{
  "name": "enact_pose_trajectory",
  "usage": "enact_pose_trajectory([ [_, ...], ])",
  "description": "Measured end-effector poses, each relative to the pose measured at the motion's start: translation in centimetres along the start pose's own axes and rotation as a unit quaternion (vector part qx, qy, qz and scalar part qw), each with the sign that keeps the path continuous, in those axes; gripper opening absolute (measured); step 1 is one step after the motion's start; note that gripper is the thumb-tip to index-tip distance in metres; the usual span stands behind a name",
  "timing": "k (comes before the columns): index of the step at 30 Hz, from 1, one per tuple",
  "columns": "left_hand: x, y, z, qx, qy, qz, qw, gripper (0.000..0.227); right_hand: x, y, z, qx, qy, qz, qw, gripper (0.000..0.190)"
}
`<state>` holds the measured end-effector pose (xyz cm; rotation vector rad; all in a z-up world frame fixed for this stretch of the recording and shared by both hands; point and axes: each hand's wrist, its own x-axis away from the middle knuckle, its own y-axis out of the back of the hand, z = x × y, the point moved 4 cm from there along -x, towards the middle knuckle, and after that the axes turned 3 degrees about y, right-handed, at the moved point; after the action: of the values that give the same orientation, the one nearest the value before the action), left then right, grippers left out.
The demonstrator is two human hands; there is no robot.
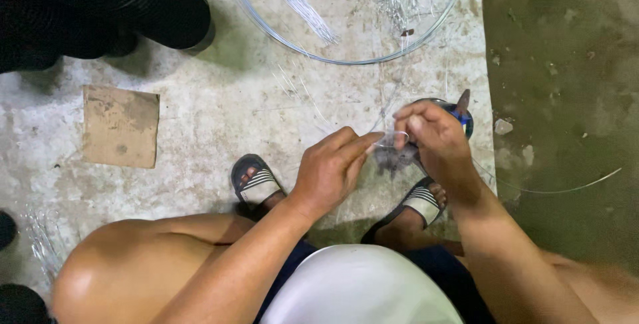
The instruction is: The person sits on the floor and repeatedly twists thin metal wires together by hand, then uses pliers to cut the twisted sections. The cut pieces are placed into a nearby container.
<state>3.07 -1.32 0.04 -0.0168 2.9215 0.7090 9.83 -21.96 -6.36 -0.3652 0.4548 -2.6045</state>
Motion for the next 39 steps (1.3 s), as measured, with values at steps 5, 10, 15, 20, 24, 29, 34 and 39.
enact_pose_trajectory([
  [5, -1.1, 3.2, 1.2, 0.091, 0.167, -0.120, 0.974, 0.025, -8.0, 2.6, -10.4, 0.255, -0.060, -0.084, 0.961, 0.022],
  [10, -2.1, 6.7, 2.0, 0.149, 0.190, -0.228, 0.943, 0.030, -14.0, 1.0, -18.2, 0.476, -0.004, -0.024, 0.879, 0.028],
  [15, -1.9, 7.6, 3.6, 0.266, 0.273, -0.266, 0.885, 0.033, -19.7, -0.2, -23.4, 0.594, 0.030, -0.021, 0.803, 0.035],
  [20, -2.2, 7.9, 4.5, 0.293, 0.278, -0.238, 0.883, 0.033, -21.6, -0.2, -26.5, 0.637, -0.009, -0.007, 0.771, 0.038],
  [24, -2.5, 7.6, 5.0, 0.363, 0.282, -0.211, 0.863, 0.034, -20.1, 1.5, -25.9, 0.608, 0.017, -0.067, 0.791, 0.027],
  [29, -2.9, 6.8, 4.8, 0.419, 0.278, -0.152, 0.851, 0.035, -14.3, 5.3, -25.0, 0.612, -0.045, -0.034, 0.789, 0.018],
  [34, -3.0, 6.3, 4.3, 0.403, 0.282, -0.119, 0.863, 0.035, -5.8, 8.5, -25.1, 0.535, -0.157, -0.023, 0.830, 0.018],
  [39, -3.3, 5.3, 3.7, 0.369, 0.258, -0.097, 0.888, 0.035, -1.3, 7.1, -22.3, 0.216, -0.204, 0.043, 0.954, 0.029],
])
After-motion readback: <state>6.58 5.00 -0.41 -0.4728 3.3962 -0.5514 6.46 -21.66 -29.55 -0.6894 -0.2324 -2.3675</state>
